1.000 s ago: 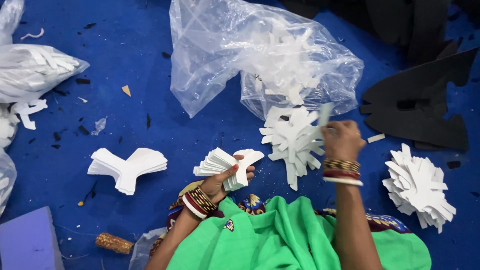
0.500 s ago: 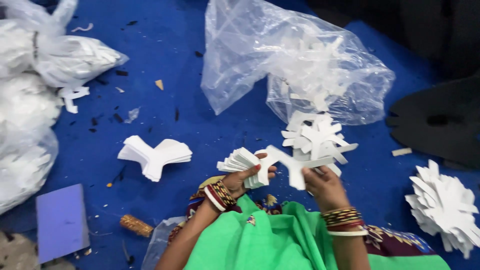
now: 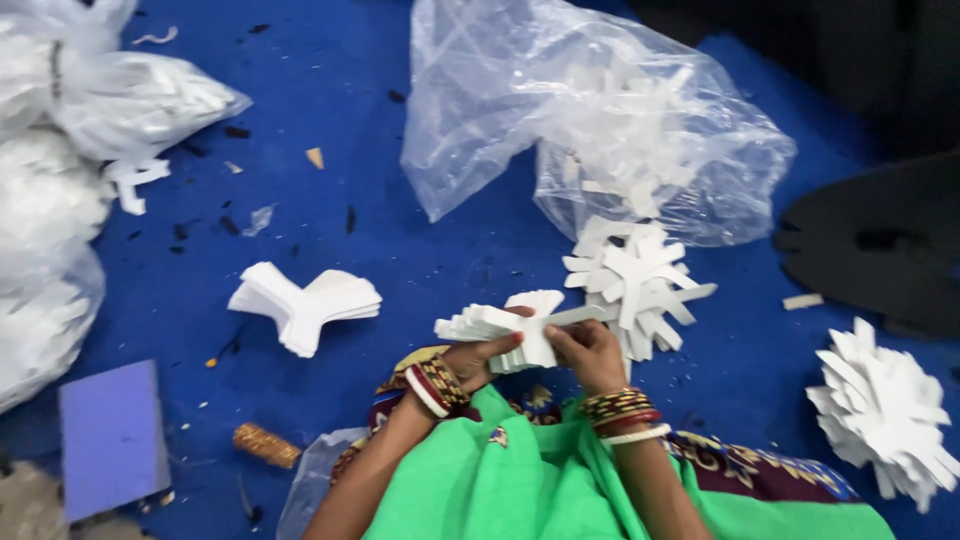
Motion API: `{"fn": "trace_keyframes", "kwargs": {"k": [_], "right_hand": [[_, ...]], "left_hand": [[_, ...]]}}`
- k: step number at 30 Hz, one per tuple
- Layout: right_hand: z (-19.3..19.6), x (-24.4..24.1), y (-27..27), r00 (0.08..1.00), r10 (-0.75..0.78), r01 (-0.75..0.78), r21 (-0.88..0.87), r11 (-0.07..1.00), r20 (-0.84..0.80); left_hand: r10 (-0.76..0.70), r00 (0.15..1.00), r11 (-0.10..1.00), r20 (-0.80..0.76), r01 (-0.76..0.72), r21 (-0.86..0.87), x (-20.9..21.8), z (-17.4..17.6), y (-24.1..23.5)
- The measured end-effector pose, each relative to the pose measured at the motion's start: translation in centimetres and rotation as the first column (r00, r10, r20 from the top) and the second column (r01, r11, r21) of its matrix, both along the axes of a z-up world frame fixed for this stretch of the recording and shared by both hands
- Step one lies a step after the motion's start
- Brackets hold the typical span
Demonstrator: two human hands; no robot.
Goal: The person sorts Y-shaped white shoe components into organized stacks while sitting on the floor.
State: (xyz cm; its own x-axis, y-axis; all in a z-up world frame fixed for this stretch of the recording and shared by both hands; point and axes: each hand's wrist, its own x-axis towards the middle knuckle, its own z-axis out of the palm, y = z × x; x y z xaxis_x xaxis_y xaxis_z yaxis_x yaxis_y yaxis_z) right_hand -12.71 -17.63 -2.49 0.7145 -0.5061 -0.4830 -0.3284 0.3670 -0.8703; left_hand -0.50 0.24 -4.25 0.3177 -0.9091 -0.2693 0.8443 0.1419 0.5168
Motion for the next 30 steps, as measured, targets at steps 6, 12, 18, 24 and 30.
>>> {"fn": "trace_keyframes", "kwargs": {"k": [6, 12, 18, 24, 30], "right_hand": [[4.7, -0.1, -2.6, 0.985, -0.06, -0.029, -0.508, 0.861, -0.159], [7.0, 1.1, -6.5, 0.967, -0.222, -0.058, -0.955, 0.289, -0.126], [5.5, -2.0, -4.6, 0.899, -0.142, -0.283, -0.795, 0.537, -0.415], [5.8, -6.1, -5.4, 0.867, -0.154, -0.343, -0.792, 0.505, -0.474], [6.1, -3.2, -3.1, 0.931, -0.171, -0.264, -0.917, 0.299, -0.324]], "left_hand": [[0.019, 0.998, 1.0, -0.052, -0.02, -0.023, 0.6, 2.1, -0.3], [-0.003, 0.999, 1.0, -0.044, 0.003, 0.003, 0.9, 3.4, -0.3], [-0.003, 0.997, 1.0, -0.072, 0.004, 0.006, 0.9, 2.9, -0.3], [0.012, 0.996, 1.0, -0.091, -0.01, 0.026, 0.9, 2.9, -0.4], [0.026, 0.996, 1.0, -0.084, -0.025, 0.011, 0.8, 3.1, -0.2]]}}
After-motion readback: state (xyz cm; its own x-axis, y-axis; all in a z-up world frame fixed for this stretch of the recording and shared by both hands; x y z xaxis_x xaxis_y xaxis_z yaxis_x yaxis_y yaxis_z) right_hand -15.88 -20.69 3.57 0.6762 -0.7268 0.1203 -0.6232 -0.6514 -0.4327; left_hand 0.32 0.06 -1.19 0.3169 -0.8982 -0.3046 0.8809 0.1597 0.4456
